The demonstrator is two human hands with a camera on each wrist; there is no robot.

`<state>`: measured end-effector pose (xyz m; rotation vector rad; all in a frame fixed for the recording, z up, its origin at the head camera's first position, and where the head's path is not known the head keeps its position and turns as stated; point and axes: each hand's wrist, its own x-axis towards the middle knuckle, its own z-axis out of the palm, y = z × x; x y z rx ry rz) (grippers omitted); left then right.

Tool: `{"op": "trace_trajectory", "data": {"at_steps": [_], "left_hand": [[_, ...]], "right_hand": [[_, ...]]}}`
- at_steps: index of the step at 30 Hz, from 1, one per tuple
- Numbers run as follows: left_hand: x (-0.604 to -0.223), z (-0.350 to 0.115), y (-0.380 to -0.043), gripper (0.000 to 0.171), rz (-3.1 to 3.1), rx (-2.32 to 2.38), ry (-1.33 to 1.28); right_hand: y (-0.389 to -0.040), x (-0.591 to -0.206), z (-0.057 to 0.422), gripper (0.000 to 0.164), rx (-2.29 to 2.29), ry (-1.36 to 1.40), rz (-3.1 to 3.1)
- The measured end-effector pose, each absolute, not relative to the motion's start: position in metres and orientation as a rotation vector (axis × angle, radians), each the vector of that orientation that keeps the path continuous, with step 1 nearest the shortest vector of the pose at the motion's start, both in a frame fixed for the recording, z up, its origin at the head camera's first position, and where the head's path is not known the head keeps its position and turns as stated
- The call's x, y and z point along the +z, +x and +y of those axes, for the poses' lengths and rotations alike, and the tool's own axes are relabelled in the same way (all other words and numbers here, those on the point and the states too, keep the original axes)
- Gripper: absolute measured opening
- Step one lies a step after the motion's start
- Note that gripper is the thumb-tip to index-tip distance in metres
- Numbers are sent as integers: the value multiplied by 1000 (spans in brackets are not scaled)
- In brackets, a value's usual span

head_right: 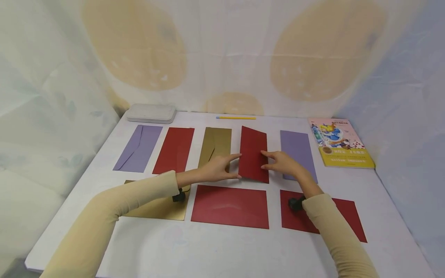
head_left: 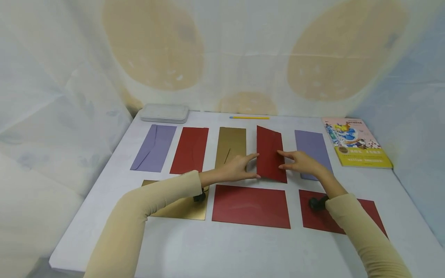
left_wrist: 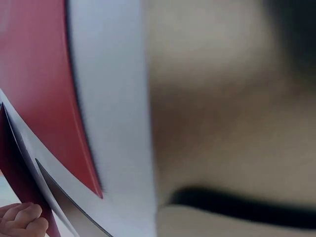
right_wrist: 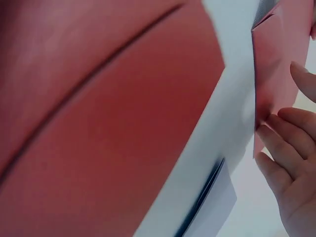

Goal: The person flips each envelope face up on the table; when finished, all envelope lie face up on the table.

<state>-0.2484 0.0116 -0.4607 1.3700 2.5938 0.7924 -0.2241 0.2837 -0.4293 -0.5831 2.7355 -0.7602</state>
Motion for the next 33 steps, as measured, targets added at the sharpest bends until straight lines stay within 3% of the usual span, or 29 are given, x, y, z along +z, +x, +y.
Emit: {"op": "trace_trajectory", "data": {"at_steps": [19,33], "left_hand": [[-457,26,-251,79,2654,489,1194],[-456,25,-248,70,2544,549,1366]], "right_hand": [[-223,-431,287,65,-650,-542,2804],[-221,-433,287,59,-639,-584,2808]]}}
